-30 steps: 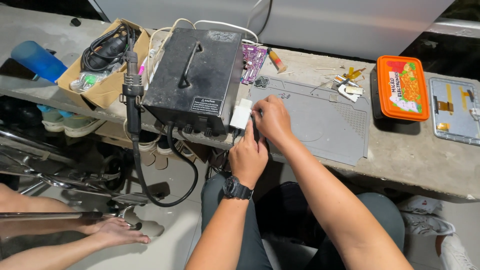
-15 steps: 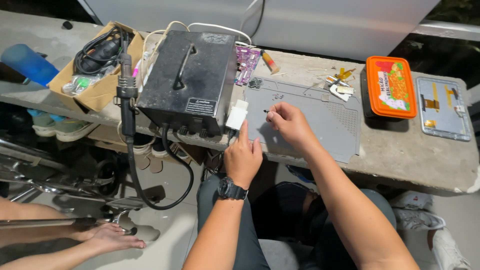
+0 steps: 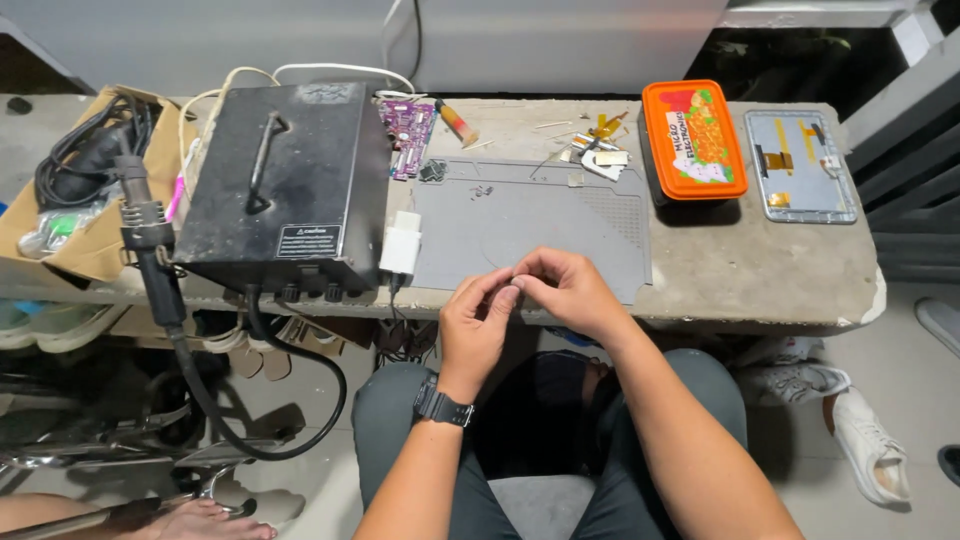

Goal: Repairing a tablet by manipulating the motherboard, screen, and internal components on a workbench.

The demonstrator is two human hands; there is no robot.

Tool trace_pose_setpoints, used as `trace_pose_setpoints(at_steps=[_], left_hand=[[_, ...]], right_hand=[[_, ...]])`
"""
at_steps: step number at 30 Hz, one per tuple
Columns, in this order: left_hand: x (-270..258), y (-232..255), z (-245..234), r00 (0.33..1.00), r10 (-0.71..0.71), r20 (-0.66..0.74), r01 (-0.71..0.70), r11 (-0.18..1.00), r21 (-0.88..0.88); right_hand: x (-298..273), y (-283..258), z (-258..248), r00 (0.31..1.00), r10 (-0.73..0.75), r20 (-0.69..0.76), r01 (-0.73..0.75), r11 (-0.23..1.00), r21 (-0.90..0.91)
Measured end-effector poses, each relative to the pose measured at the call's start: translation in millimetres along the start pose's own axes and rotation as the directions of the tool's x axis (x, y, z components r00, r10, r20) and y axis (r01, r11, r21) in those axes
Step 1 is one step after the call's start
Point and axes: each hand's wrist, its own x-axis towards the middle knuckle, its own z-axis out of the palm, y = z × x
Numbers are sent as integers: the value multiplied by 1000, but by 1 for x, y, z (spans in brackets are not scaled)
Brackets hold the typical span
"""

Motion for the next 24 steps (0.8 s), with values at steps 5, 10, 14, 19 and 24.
trace_pose_setpoints(at_steps=[5, 10, 14, 19, 24], left_hand=[[12, 2, 8, 996, -92, -8, 91, 992, -91], [28, -1, 22, 983, -173, 62, 182, 960, -214], [36, 16, 40, 993, -90, 73, 103, 975, -197], [36, 29, 65, 988, -113, 107, 139, 952, -272], [45, 19, 90, 942, -282, 182, 335, 828, -450]], right_hand=[[3, 5, -1, 999, 4, -36, -1, 995, 104], [2, 5, -7, 994, 24, -107, 11, 947, 321], [10, 27, -12, 977, 45, -208, 73, 848, 525], [14, 25, -24, 946, 107, -305, 108, 785, 610], [15, 28, -38, 960, 115, -257, 110, 685, 720]])
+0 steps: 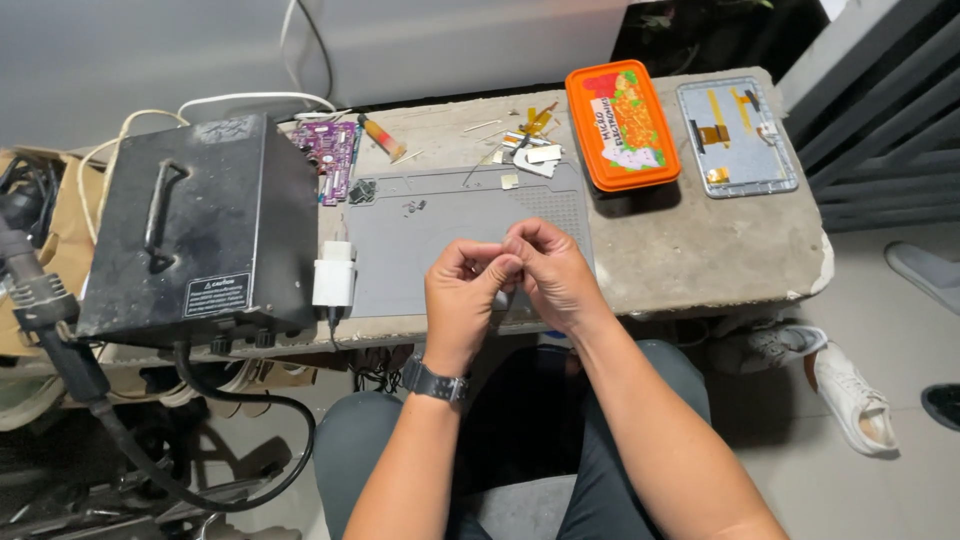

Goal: Repairing a tablet by manipulating the motherboard, screen, and internal components on a workbench.

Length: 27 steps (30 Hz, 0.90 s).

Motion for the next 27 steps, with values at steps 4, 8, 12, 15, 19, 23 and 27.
trace_pose_setpoints(at_steps=[4, 8, 12, 15, 19, 23, 27], left_hand=[[20, -5, 12, 999, -1, 49, 1, 1000, -3], [58, -15, 19, 998, 3, 62, -15, 979, 204], [101, -19, 27, 999, 28, 47, -46, 891, 452], [145, -52, 20, 998, 40, 51, -64, 743, 667], [164, -49, 40, 992, 64, 105, -121, 672, 730], [184, -55, 50, 969, 150, 194, -245, 518, 820], [217, -90, 44, 962, 153, 225, -269, 411, 871]], right_hand=[[6, -6, -13, 1000, -6, -8, 6, 998, 60], [0, -30, -10, 969, -198, -149, 155, 953, -260], [-16, -54, -1, 919, -365, -147, 205, 763, -613], [-6, -35, -26, 912, -387, -138, 208, 726, -656], [-5, -35, -31, 917, -373, -143, 185, 713, -676], [-5, -38, -32, 931, -345, -122, 169, 701, -693], [-7, -41, -28, 932, -351, -88, 190, 683, -706]])
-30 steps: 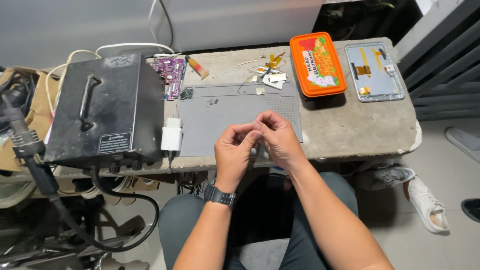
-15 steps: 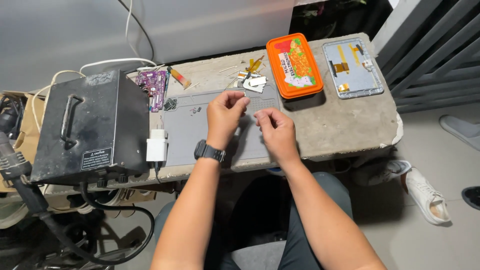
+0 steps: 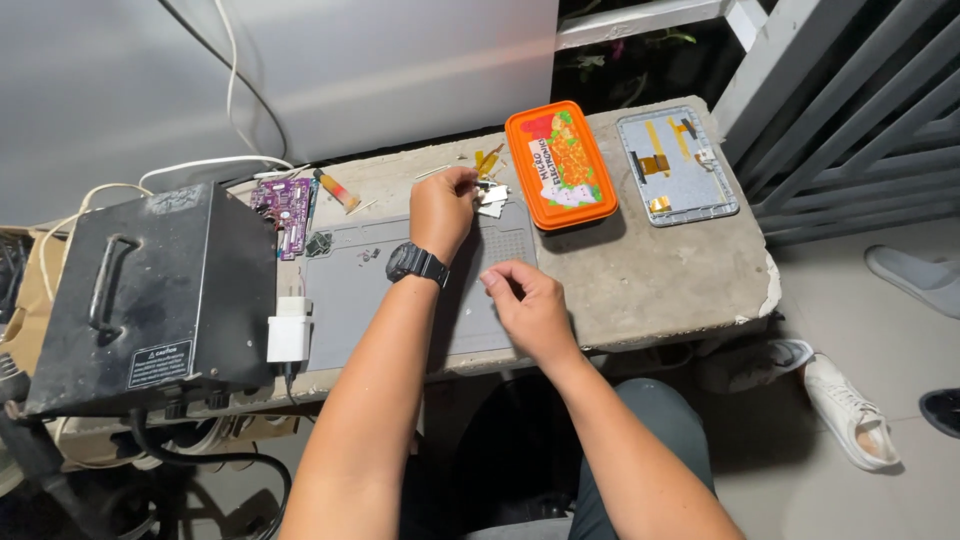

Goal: Repairing a tablet by manipulating the motherboard, screen, and internal components on a workbench.

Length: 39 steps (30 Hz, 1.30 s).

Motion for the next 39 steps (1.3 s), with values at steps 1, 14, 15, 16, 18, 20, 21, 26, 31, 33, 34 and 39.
trace_pose_setpoints(at_steps=[1, 14, 15, 16, 18, 20, 21, 26, 31, 33, 34, 39], left_hand=[[-2, 3, -4, 1000, 2, 2, -2, 1000, -1], [-119, 59, -90, 998, 9, -68, -19, 990, -140], [-138, 55, -96, 996, -58, -73, 44, 984, -173], [-154, 55, -102, 996, -58, -73, 44, 984, -175], [-187, 54, -114, 966, -257, -27, 238, 924, -299], [-210, 70, -131, 973, -229, -22, 197, 876, -440], [-222, 79, -140, 980, -199, -20, 153, 808, -569], [-224, 94, -131, 919, -340, 202, 293, 243, -924], [-218, 78, -119, 914, -370, 163, 179, 9, -984], [-217, 72, -117, 916, -372, 151, 128, -86, -988], [-216, 74, -124, 915, -377, 144, 121, -83, -989], [-209, 72, -149, 918, -368, 146, 108, -123, -987]], right_hand=[[0, 0, -1, 1000, 0, -3, 0, 1000, -1], [-7, 14, -11, 988, -153, 5, 152, 988, 8], [-8, 18, -11, 977, -213, 12, 214, 977, -20], [-8, 18, -11, 977, -214, 12, 214, 976, -23], [-9, 17, -9, 968, -250, -10, 250, 968, -32], [-16, -1, -1, 964, -262, -40, 262, 965, -4], [-19, -10, 3, 960, -270, -72, 273, 962, 26], [-45, -40, 19, 865, -460, 201, 463, 886, 32], [-59, -38, 47, 832, -417, 366, 376, 909, 181], [-59, -36, 55, 812, -435, 390, 394, 900, 184], [-58, -42, 55, 808, -438, 395, 394, 899, 190], [-52, -57, 58, 714, -541, 444, 479, 840, 253]])
